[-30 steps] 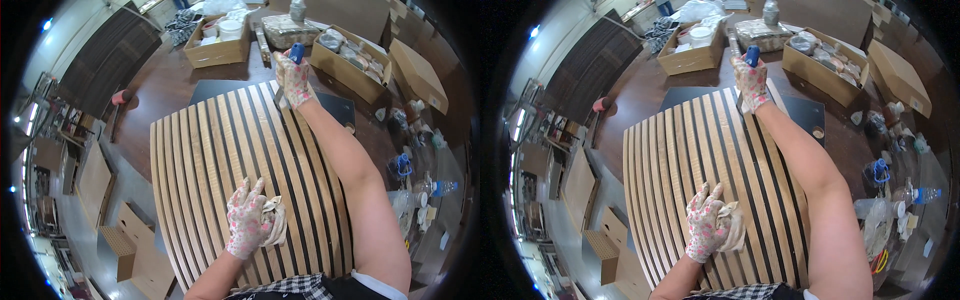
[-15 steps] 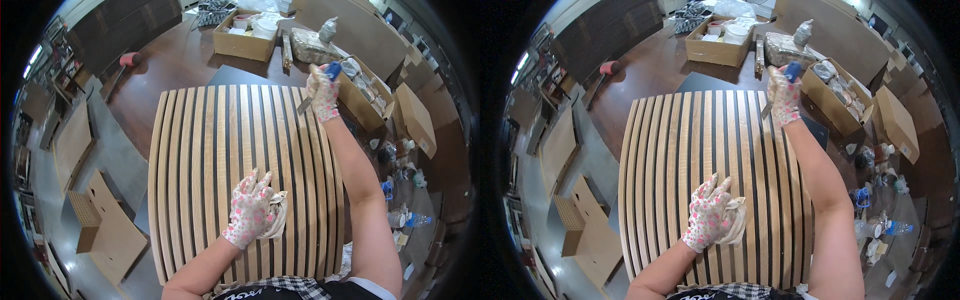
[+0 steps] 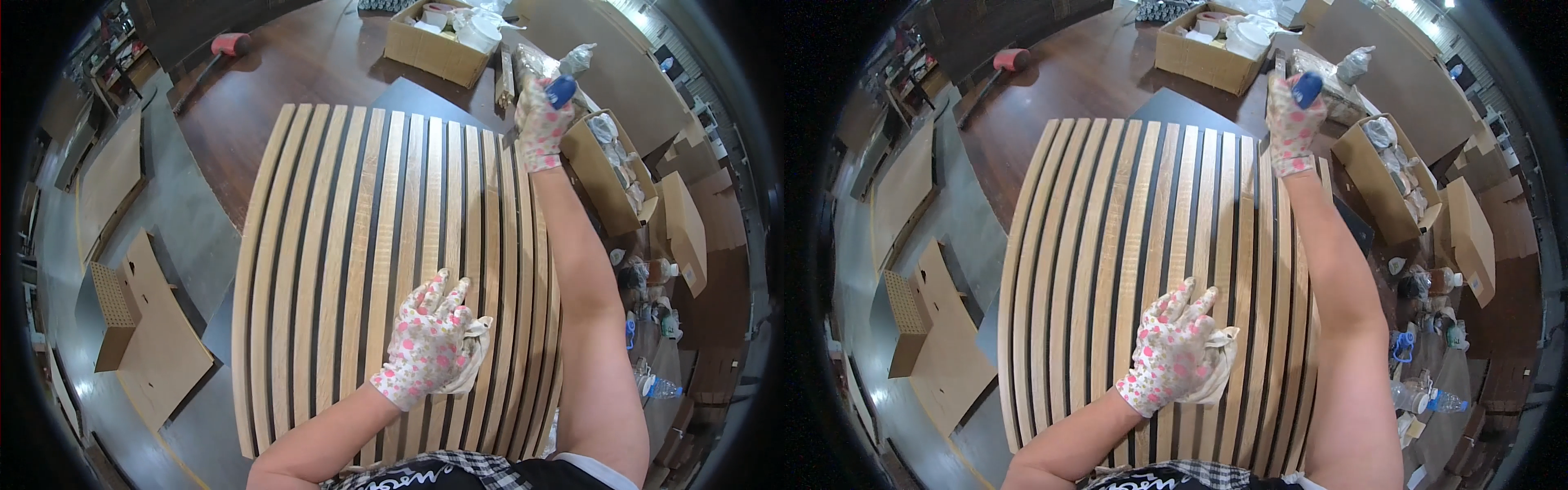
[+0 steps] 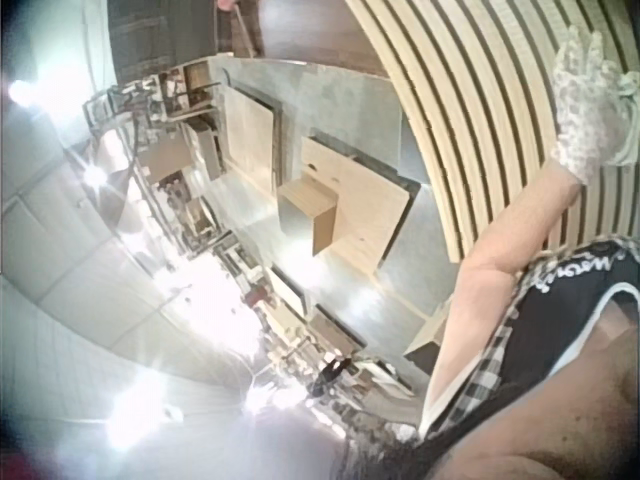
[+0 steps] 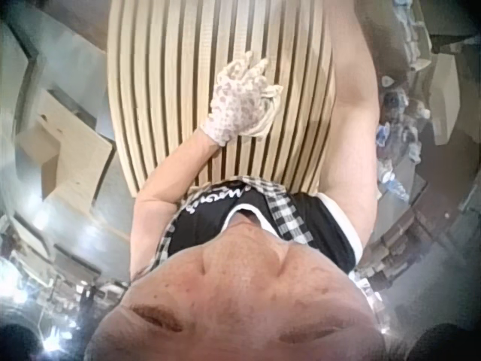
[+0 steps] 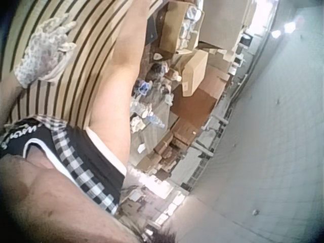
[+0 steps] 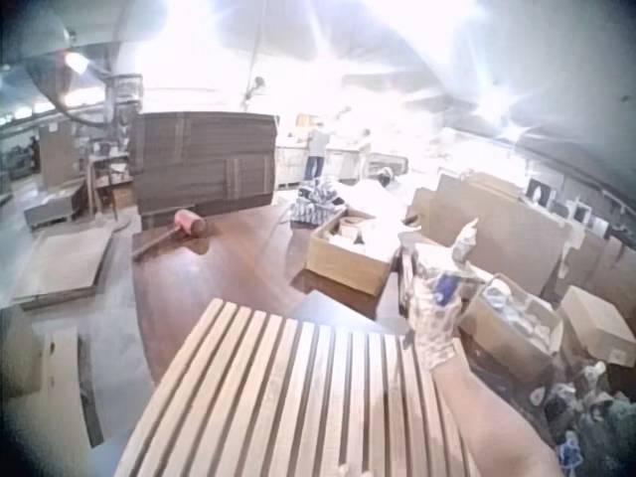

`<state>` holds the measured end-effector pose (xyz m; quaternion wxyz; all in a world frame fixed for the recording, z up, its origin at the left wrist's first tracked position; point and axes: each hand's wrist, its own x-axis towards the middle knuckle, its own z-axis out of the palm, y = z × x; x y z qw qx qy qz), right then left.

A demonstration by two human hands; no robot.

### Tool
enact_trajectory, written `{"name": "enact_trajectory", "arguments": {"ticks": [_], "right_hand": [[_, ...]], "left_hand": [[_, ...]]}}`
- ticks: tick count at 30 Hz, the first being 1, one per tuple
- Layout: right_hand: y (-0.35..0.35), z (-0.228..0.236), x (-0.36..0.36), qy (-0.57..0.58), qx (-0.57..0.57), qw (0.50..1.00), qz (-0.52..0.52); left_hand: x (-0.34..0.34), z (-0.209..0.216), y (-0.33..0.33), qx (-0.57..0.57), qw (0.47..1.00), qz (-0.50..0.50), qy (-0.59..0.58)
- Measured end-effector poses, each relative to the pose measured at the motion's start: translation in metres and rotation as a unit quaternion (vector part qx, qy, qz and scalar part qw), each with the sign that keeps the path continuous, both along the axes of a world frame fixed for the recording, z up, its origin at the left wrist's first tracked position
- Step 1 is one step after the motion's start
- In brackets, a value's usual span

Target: The person wipes and cleans a slatted wooden furniture panel by hand using a cloth and a blue spray bottle, applying liquid to different sections and rubbing the surfaces.

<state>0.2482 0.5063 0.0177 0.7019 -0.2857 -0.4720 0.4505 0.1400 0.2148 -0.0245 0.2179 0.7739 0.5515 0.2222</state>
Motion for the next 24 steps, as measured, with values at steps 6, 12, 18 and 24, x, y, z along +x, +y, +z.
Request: {"name": "enact_trajectory", "arguments": {"ticks": [6, 12, 18, 24], "right_hand": [[-0.026, -0.016, -0.032, -0.063, -0.070, 0.996, 0.004], [0.025, -0.026, -0.051, -0.348, 0.101, 0.909, -0.204], [0.042, -0.034, -0.035, -0.265, 0.026, 0.961, -0.068], [0.036, -0.030, -0.048, -0.291, -0.030, 0.953, -0.079]], "left_hand": [[-0.008, 0.000, -0.004, 0.001, 1.000, 0.004, 0.030], [-0.006, 0.001, -0.001, 0.018, 1.000, 0.013, -0.003], [-0.009, 0.002, -0.003, 0.024, 0.998, 0.023, -0.060], [-0.011, -0.001, -0.003, 0.004, 1.000, 0.009, -0.023]]}}
